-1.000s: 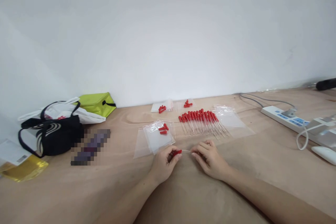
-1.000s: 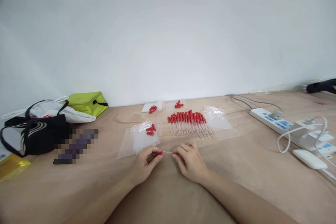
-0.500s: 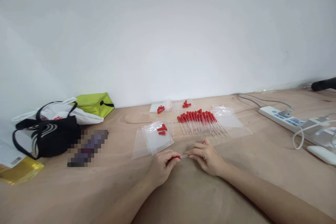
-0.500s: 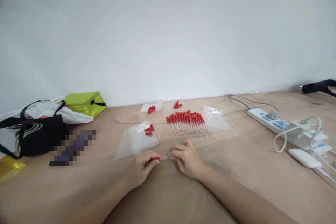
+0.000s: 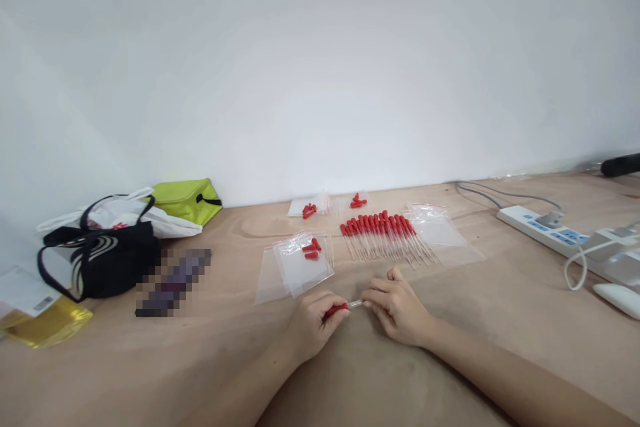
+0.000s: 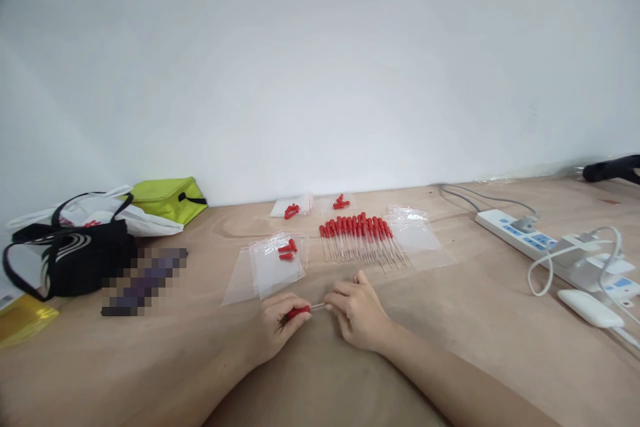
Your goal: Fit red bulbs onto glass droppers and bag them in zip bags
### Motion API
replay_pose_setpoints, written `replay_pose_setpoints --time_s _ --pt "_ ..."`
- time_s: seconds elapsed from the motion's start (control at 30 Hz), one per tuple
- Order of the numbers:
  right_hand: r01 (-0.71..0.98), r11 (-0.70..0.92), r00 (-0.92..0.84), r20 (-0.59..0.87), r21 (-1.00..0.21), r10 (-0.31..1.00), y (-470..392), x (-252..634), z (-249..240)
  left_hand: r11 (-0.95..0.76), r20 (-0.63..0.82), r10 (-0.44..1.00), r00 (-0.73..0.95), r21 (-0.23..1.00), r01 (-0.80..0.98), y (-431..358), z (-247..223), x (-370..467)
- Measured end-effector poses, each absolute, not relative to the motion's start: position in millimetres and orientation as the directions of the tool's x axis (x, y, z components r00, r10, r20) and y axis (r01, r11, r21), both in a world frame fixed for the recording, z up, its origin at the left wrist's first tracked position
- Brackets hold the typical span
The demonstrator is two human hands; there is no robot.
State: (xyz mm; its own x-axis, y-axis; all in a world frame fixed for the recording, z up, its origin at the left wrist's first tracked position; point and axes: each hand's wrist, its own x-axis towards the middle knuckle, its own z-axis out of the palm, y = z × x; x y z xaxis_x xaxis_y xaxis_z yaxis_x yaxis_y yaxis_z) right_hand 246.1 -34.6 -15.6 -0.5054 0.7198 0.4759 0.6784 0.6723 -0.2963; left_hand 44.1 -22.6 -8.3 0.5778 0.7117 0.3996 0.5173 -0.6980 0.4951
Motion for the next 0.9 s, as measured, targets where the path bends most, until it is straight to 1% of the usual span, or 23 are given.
replay_pose_setpoints --time_s 0.17,0.43,0.53,0.6,0.63,0.7,0.77,0.83,0.9 --pt "0.654 0.635 -0.5 0.396 -0.41 0.77 -37 242 -15 -0.731 0.414 0.677 0.609 0.474 0.49 -24 -8 45" --pt "0.645 0.534 -0.457 0.284 -0.546 0.843 -42 232 -14 -0.794 0.453 0.601 0.658 0.434 0.426 -22 -10 46" --pt "0.627 0.507 -0.453 0.252 -0.592 0.855 -40 231 -8 -0.788 0.479 0.608 0.633 0.462 0.408 -18 -8 45" --pt "0.641 0.517 -0.444 0.276 -0.567 0.853 -38 232 -4 -0.757 0.482 0.645 0.593 0.509 0.41 -15 -5 42" --pt "0.662 0.535 -0.445 0.299 -0.526 0.844 -37 232 -3 -0.737 0.463 0.665 0.586 0.537 0.411 -13 -4 41" --pt "0.7 0.583 -0.475 0.34 -0.413 0.812 -37 234 -1 -0.682 0.381 0.701 0.603 0.604 0.412 -10 0 36" --pt "0.707 0.629 -0.526 0.353 -0.323 0.774 -38 234 -1 -0.597 0.252 0.73 0.635 0.688 0.413 -7 1 32" --pt "0.704 0.649 -0.555 0.348 -0.288 0.756 -39 234 -3 -0.476 0.134 0.767 0.627 0.774 0.417 -4 -2 29" --pt "0.719 0.626 -0.531 0.344 -0.301 0.774 -38 234 -5 -0.351 0.089 0.828 0.554 0.852 0.388 0 -9 28"
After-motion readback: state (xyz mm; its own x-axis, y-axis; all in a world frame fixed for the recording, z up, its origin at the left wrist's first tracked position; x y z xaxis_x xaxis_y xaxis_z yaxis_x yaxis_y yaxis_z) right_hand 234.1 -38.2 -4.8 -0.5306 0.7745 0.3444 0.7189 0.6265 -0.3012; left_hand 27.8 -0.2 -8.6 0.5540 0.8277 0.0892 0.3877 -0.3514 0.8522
